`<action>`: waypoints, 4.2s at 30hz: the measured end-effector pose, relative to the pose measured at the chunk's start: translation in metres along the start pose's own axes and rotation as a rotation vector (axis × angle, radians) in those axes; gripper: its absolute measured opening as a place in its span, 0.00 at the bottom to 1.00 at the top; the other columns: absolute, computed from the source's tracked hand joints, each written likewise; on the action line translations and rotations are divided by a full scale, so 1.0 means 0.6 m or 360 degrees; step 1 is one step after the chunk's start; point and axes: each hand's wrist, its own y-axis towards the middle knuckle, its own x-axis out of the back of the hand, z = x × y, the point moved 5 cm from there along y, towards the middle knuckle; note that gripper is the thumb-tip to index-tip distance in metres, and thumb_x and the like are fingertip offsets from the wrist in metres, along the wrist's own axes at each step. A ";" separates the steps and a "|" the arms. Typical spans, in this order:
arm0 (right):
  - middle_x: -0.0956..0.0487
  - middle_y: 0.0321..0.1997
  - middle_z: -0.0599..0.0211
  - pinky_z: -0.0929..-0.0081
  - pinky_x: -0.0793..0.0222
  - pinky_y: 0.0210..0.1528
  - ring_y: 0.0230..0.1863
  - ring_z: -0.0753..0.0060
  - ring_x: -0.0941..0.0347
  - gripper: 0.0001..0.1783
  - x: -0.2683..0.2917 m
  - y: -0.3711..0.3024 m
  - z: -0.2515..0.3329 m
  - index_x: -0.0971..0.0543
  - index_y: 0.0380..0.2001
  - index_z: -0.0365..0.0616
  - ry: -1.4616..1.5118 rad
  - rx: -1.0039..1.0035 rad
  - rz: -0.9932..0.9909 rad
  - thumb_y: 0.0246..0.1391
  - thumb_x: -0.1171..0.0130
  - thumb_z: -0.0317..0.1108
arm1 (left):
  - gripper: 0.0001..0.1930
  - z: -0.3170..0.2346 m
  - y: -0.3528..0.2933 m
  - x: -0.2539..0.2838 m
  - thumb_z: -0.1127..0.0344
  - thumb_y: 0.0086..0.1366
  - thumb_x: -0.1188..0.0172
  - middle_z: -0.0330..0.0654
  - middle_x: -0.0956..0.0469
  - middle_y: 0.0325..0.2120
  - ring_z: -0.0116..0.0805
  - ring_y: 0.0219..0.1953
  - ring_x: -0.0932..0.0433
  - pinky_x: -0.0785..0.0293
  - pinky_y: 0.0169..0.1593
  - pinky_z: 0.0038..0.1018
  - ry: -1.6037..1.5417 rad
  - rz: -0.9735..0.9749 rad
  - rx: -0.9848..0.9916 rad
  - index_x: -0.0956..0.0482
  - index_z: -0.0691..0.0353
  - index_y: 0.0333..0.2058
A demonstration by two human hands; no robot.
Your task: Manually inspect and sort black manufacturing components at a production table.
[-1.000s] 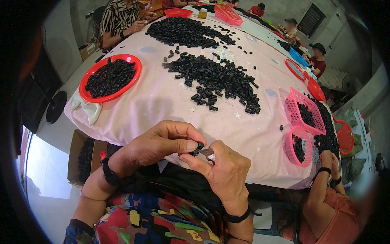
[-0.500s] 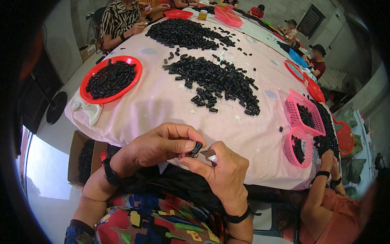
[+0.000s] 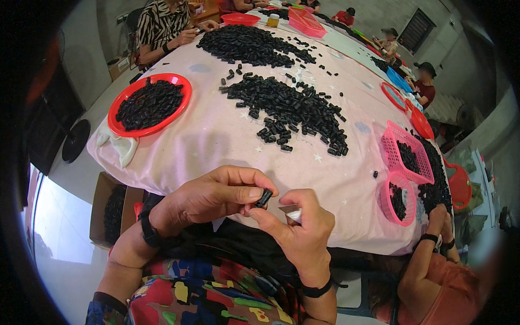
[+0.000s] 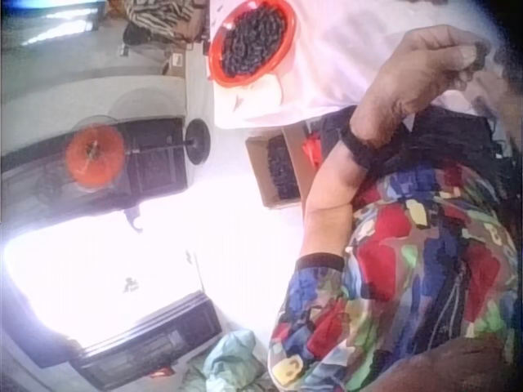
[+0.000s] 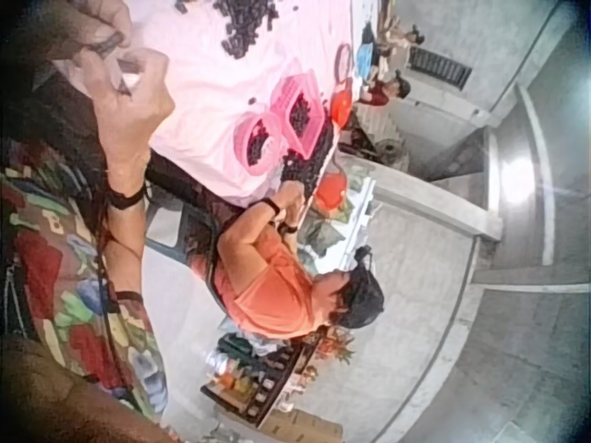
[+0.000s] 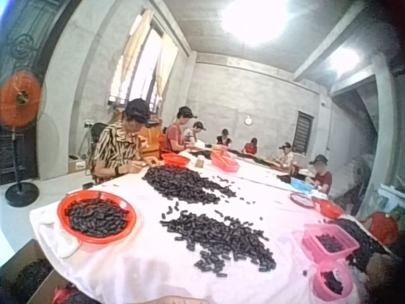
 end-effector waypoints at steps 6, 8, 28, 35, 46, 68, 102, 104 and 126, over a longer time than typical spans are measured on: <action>0.23 0.20 0.68 0.86 0.39 0.17 0.15 0.85 0.30 0.21 -0.006 0.007 0.021 0.23 0.43 0.39 0.0196 0.0133 0.0066 0.43 0.31 0.29 | 0.12 0.001 0.000 0.003 0.65 0.65 0.43 0.32 0.25 0.31 0.18 0.30 0.29 0.32 0.34 0.15 -0.0016 -0.0026 0.0011 0.24 0.64 0.44; 0.23 0.21 0.68 0.86 0.39 0.17 0.15 0.85 0.30 0.21 -0.008 0.006 0.020 0.23 0.44 0.38 0.0187 0.0134 0.0082 0.43 0.32 0.28 | 0.12 0.002 0.001 0.008 0.65 0.65 0.43 0.32 0.25 0.31 0.18 0.30 0.29 0.32 0.34 0.15 -0.0016 -0.0015 0.0021 0.24 0.64 0.44; 0.30 0.11 0.71 0.86 0.40 0.17 0.12 0.84 0.32 0.23 -0.002 0.000 0.019 0.21 0.42 0.38 0.0191 0.0174 0.0004 0.36 0.32 0.24 | 0.10 -0.023 -0.007 -0.013 0.69 0.65 0.43 0.37 0.21 0.34 0.22 0.36 0.23 0.28 0.43 0.20 0.0624 -0.0022 -0.0201 0.24 0.67 0.43; 0.30 0.11 0.72 0.86 0.40 0.16 0.11 0.83 0.33 0.23 -0.005 0.000 0.025 0.21 0.41 0.39 0.0109 0.0299 0.0003 0.35 0.32 0.24 | 0.10 -0.020 -0.010 -0.023 0.73 0.64 0.44 0.39 0.21 0.36 0.23 0.39 0.22 0.27 0.47 0.21 0.0634 -0.0021 -0.0169 0.25 0.68 0.43; 0.33 0.10 0.78 0.89 0.45 0.16 0.11 0.89 0.38 0.23 0.004 -0.007 0.021 0.21 0.40 0.38 0.0270 0.0298 -0.0125 0.34 0.32 0.23 | 0.15 -0.027 -0.011 -0.028 0.63 0.69 0.49 0.38 0.20 0.33 0.20 0.33 0.26 0.30 0.38 0.19 0.0642 0.0056 -0.0222 0.24 0.69 0.46; 0.26 0.14 0.73 0.87 0.40 0.17 0.12 0.84 0.34 0.21 0.009 -0.007 0.028 0.21 0.43 0.37 0.0220 0.0344 -0.0168 0.41 0.34 0.23 | 0.10 -0.030 -0.010 -0.022 0.66 0.66 0.44 0.38 0.21 0.33 0.22 0.30 0.24 0.30 0.35 0.18 0.0374 0.0019 -0.0104 0.25 0.66 0.42; 0.36 0.11 0.71 0.76 0.47 0.14 0.11 0.71 0.40 0.13 0.009 -0.019 0.032 0.20 0.32 0.45 -0.0296 0.0683 -0.0361 0.39 0.30 0.25 | 0.10 -0.020 0.001 -0.014 0.66 0.66 0.44 0.34 0.23 0.33 0.19 0.33 0.28 0.32 0.38 0.18 0.0310 -0.0035 -0.0204 0.24 0.64 0.43; 0.35 0.11 0.70 0.77 0.46 0.14 0.11 0.72 0.39 0.13 0.010 -0.017 0.031 0.20 0.31 0.44 -0.0213 0.0530 -0.0361 0.38 0.30 0.25 | 0.10 -0.019 0.001 -0.014 0.66 0.66 0.45 0.34 0.24 0.33 0.19 0.33 0.28 0.32 0.38 0.18 0.0294 -0.0027 -0.0211 0.25 0.64 0.43; 0.28 0.14 0.69 0.83 0.42 0.17 0.12 0.80 0.34 0.13 0.015 -0.006 0.038 0.20 0.31 0.41 -0.0122 0.0424 -0.0321 0.37 0.33 0.21 | 0.09 -0.038 -0.016 -0.031 0.72 0.65 0.45 0.38 0.21 0.33 0.20 0.37 0.25 0.28 0.41 0.20 0.1033 -0.0215 -0.0488 0.23 0.69 0.43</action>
